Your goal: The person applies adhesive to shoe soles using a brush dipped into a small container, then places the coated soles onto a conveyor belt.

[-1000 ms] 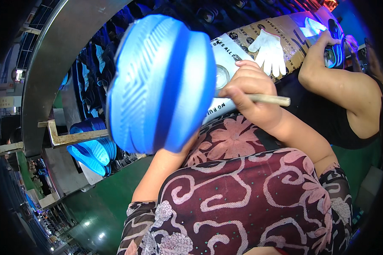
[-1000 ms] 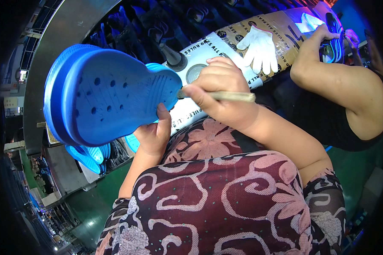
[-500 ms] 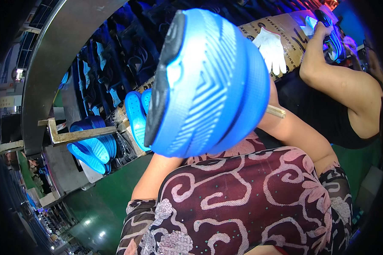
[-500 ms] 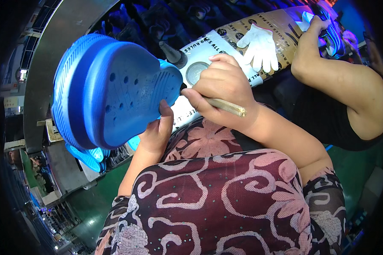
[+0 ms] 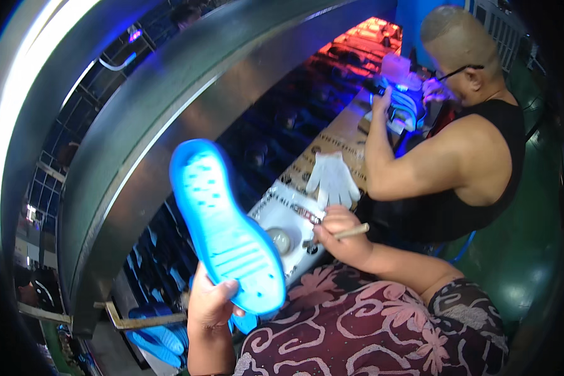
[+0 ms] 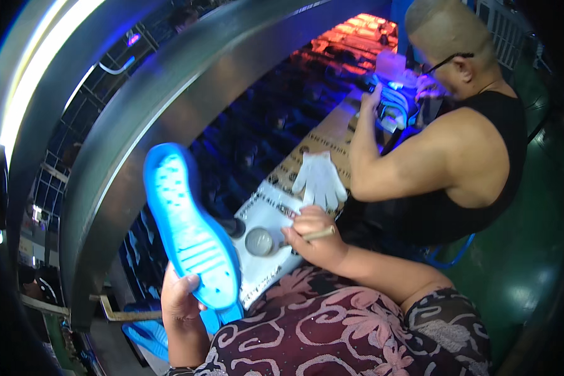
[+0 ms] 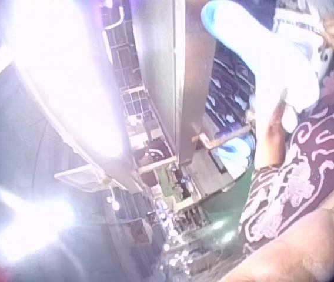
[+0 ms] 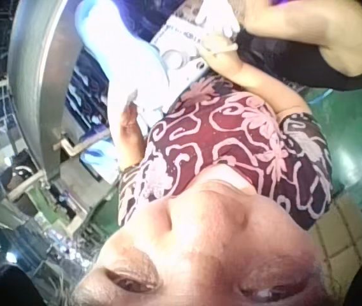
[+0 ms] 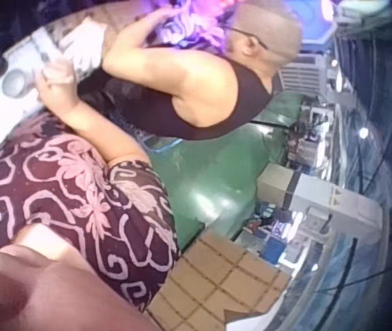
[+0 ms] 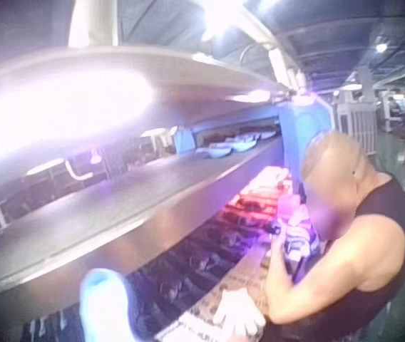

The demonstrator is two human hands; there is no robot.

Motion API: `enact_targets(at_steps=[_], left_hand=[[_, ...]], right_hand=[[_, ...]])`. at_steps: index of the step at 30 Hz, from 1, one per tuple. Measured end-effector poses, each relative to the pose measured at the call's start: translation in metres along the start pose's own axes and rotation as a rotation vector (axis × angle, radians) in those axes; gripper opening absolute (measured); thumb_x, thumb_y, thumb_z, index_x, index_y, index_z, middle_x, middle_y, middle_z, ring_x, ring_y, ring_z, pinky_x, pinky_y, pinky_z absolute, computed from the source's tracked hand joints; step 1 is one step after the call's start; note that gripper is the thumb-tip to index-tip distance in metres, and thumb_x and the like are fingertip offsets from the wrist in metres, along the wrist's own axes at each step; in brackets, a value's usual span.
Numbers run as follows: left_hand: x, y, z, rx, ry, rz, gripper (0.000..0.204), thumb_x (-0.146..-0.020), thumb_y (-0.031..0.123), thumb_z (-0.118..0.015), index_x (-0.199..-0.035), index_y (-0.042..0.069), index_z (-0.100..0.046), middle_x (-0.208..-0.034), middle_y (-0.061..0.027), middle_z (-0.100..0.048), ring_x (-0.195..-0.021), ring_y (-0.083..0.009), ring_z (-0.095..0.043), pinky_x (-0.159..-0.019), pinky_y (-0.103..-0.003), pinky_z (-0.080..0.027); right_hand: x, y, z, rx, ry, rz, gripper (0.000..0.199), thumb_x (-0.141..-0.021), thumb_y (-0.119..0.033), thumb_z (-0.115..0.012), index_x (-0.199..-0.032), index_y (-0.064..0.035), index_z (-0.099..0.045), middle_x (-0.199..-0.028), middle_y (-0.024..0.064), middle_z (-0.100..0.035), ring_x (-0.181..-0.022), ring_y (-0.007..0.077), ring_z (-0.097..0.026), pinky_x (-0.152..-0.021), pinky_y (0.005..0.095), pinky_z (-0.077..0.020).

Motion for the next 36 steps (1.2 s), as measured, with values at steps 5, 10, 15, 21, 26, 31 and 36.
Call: enact_targets(at_steps=[5, 10, 15, 21, 26, 31, 36], left_hand=[[-0.143, 0.047, -0.097, -0.006, -0.275, 0.049, 0.055, -0.074, 0.013, -0.071, -0.123, -0.001, -0.049, -0.095, -0.0101, -0.063, -0.066, -0.0156, -0.063, -0.047, -0.022, -0.051], [-0.276, 0.126, -0.182, 0.585, 0.002, -0.134, 0.039, -0.09, 0.012, -0.059, -0.121, -0.004, -0.042, -0.107, -0.0278, -0.059, -0.095, -0.0374, -0.064, -0.075, -0.036, -0.061], [-0.238, 0.066, -0.183, 0.39, -0.2, -0.242, 0.065, -0.089, 0.028, -0.06, -0.139, -0.001, -0.029, -0.117, -0.0254, -0.056, -0.107, -0.0327, -0.059, -0.098, -0.037, -0.047], [-0.117, -0.059, 0.022, -0.772, 0.166, -0.338, 0.02, -0.089, 0.005, -0.056, -0.107, -0.001, -0.06, -0.087, -0.011, -0.064, -0.073, -0.014, -0.061, -0.068, -0.027, -0.05], [0.035, -0.122, 0.164, -1.661, 0.646, 0.18, 0.036, -0.073, 0.019, -0.068, -0.105, 0.005, -0.059, -0.096, -0.017, -0.063, -0.085, -0.0331, -0.062, -0.075, -0.042, -0.05], [0.087, -0.188, 0.214, -1.739, 0.663, 0.46, 0.041, -0.07, 0.033, -0.063, -0.095, 0.002, -0.059, -0.09, -0.022, -0.065, -0.084, -0.039, -0.063, -0.074, -0.046, -0.05], [0.073, -0.152, 0.194, -1.681, 0.618, 0.428, 0.04, -0.07, 0.034, -0.067, -0.094, 0.003, -0.064, -0.095, -0.0213, -0.064, -0.087, -0.0359, -0.063, -0.078, -0.044, -0.051]], right_hand=[[0.009, 0.022, 0.023, -0.017, 0.036, -0.157, 0.024, -0.083, -0.011, -0.063, -0.059, -0.0068, -0.063, -0.058, 0.0088, -0.058, -0.06, 0.0291, -0.054, -0.065, 0.0382, -0.0422], [0.012, 0.027, 0.024, -0.059, 0.005, -0.207, 0.026, -0.085, -0.013, -0.062, -0.06, -0.0058, -0.063, -0.058, 0.0093, -0.059, -0.06, 0.028, -0.056, -0.067, 0.0376, -0.0433], [0.017, 0.049, 0.036, -0.123, 0.034, -0.298, 0.026, -0.086, -0.013, -0.061, -0.061, -0.0055, -0.063, -0.058, 0.0096, -0.059, -0.056, 0.0262, -0.057, -0.06, 0.0368, -0.042], [0.026, 0.051, 0.025, -0.21, 0.033, -0.333, 0.028, -0.087, -0.016, -0.061, -0.062, -0.0044, -0.063, -0.058, 0.0094, -0.06, -0.056, 0.024, -0.058, -0.056, 0.0356, -0.0423], [0.027, 0.04, 0.0, -0.316, -0.05, -0.372, 0.028, -0.088, -0.016, -0.059, -0.065, -0.0012, -0.063, -0.061, 0.0104, -0.062, -0.059, 0.0239, -0.059, -0.059, 0.0351, -0.0451], [0.025, 0.031, -0.035, -0.362, -0.169, -0.375, 0.029, -0.089, -0.018, -0.059, -0.066, -0.0022, -0.064, -0.064, 0.0098, -0.062, -0.061, 0.0229, -0.058, -0.06, 0.0344, -0.0458], [0.04, 0.039, -0.037, -0.332, -0.14, -0.542, 0.027, -0.091, -0.013, -0.055, -0.069, -0.0015, -0.063, -0.062, 0.0031, -0.058, -0.058, 0.0112, -0.052, -0.056, 0.0273, -0.0421]])
Point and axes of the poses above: each hand's wrist, its own x-axis away from the middle knuckle, its own z-axis out of the back of the hand, y = z × x, the point moved 3 cm from there along -x, towards the middle knuckle
